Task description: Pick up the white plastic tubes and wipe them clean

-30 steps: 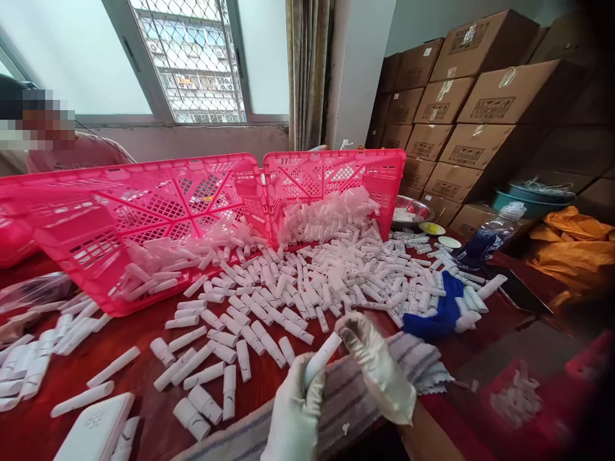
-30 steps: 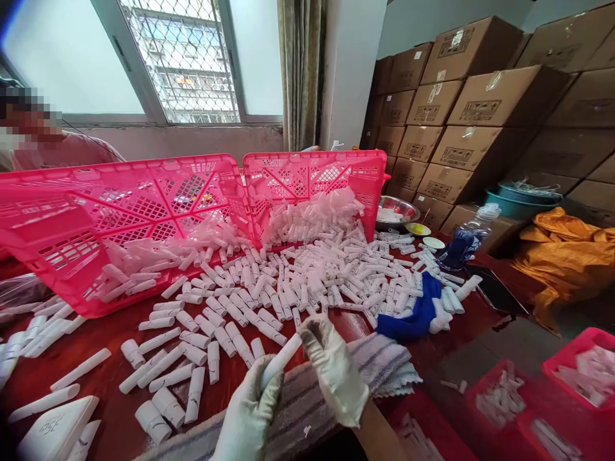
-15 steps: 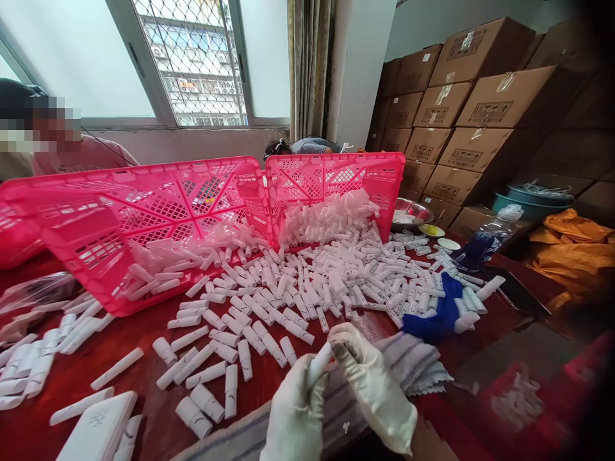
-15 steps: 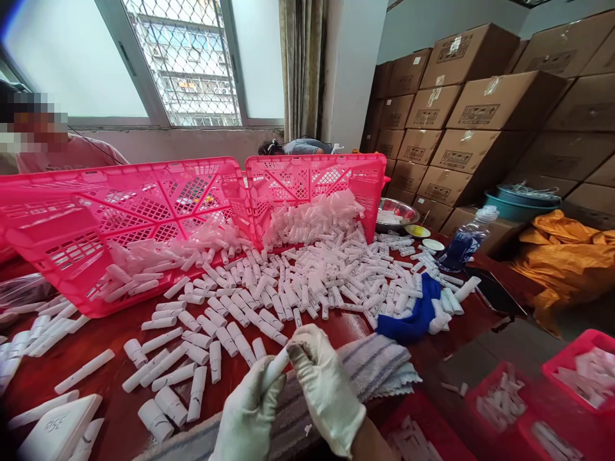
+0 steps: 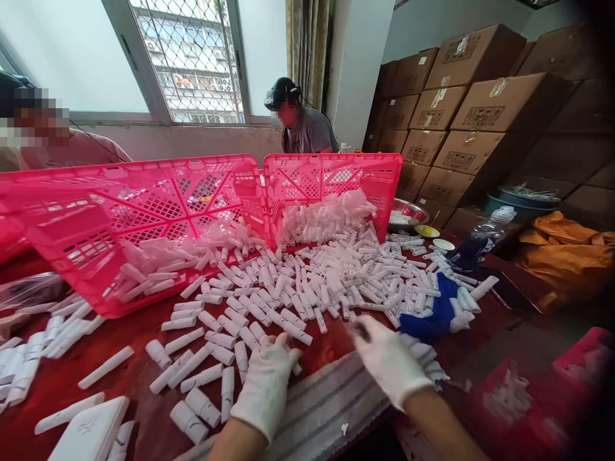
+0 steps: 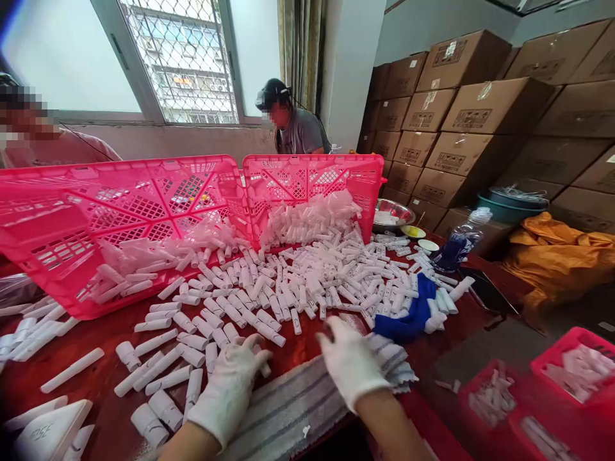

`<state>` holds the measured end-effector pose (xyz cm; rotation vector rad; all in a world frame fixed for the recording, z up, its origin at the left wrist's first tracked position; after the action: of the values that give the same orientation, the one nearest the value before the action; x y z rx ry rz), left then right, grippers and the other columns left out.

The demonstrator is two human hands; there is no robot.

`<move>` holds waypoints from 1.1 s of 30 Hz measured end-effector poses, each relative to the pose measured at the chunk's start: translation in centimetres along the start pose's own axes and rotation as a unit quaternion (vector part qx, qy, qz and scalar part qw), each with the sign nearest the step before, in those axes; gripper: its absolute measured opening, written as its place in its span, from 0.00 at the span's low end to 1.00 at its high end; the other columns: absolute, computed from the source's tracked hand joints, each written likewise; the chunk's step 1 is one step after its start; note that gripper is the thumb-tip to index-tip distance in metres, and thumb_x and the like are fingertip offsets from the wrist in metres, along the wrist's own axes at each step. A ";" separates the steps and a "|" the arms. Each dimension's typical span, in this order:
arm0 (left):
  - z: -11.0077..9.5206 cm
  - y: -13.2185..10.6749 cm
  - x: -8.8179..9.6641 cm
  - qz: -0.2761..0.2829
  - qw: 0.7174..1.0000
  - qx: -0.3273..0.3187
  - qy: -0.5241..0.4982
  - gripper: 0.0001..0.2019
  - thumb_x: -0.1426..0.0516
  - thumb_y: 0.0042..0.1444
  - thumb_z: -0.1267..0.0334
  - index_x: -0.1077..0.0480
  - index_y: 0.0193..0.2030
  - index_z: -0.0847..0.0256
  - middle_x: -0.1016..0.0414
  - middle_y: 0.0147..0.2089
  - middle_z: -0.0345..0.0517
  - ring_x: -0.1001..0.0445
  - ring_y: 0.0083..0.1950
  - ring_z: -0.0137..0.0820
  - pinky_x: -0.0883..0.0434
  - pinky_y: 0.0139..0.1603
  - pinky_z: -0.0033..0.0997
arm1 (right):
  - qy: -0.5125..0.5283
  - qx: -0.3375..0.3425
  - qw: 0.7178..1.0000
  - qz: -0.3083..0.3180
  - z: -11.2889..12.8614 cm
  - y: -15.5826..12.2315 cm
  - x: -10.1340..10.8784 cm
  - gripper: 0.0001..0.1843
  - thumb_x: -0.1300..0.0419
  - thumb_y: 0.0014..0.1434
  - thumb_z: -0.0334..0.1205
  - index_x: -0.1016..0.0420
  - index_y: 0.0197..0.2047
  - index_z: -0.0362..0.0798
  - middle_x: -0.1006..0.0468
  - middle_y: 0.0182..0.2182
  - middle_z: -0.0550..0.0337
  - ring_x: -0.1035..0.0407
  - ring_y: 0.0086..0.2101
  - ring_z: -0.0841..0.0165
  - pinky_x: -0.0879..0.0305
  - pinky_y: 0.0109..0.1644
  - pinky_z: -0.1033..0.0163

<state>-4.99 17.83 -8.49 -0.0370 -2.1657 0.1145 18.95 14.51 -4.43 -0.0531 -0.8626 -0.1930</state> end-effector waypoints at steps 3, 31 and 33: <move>-0.6 -0.4 -0.2 -0.016 0.998 -0.029 -0.045 0.08 0.41 0.47 0.64 0.24 0.35 0.51 0.25 0.43 0.47 0.29 0.46 0.44 0.34 0.45 0.44 | -0.076 0.018 0.996 0.049 4.4 3.8 -5.7 0.17 0.43 0.54 0.35 0.27 0.49 0.50 0.21 0.41 0.48 0.26 0.38 0.57 0.34 0.41 0.55; -5.4 -8.6 -2.2 0.297 0.703 0.097 -0.639 0.21 0.39 0.47 0.45 0.42 0.27 0.59 0.51 0.19 0.29 0.55 0.19 0.18 0.55 0.19 0.22 | 0.554 -0.002 0.833 0.019 5.5 -1.1 -3.7 0.16 0.34 0.48 0.51 0.31 0.32 0.50 0.27 0.26 0.65 0.33 0.28 0.70 0.36 0.32 0.65; -5.4 -8.5 -2.0 0.298 0.704 0.094 -0.637 0.22 0.40 0.48 0.43 0.42 0.28 0.59 0.52 0.19 0.28 0.56 0.18 0.18 0.54 0.19 0.22 | 0.497 0.004 0.866 0.046 5.6 -1.2 -3.4 0.15 0.36 0.51 0.52 0.29 0.32 0.49 0.28 0.27 0.64 0.35 0.30 0.70 0.37 0.34 0.66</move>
<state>0.71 9.56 -6.30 -0.7517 -3.4188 0.9936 12.36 14.49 -3.35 0.0168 0.1778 -0.1019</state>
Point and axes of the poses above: each hand's wrist, its own y-axis towards the middle knuckle, its own x-axis out of the back of the hand, z = x × y, the point moved 6 cm from there along y, towards the middle knuckle
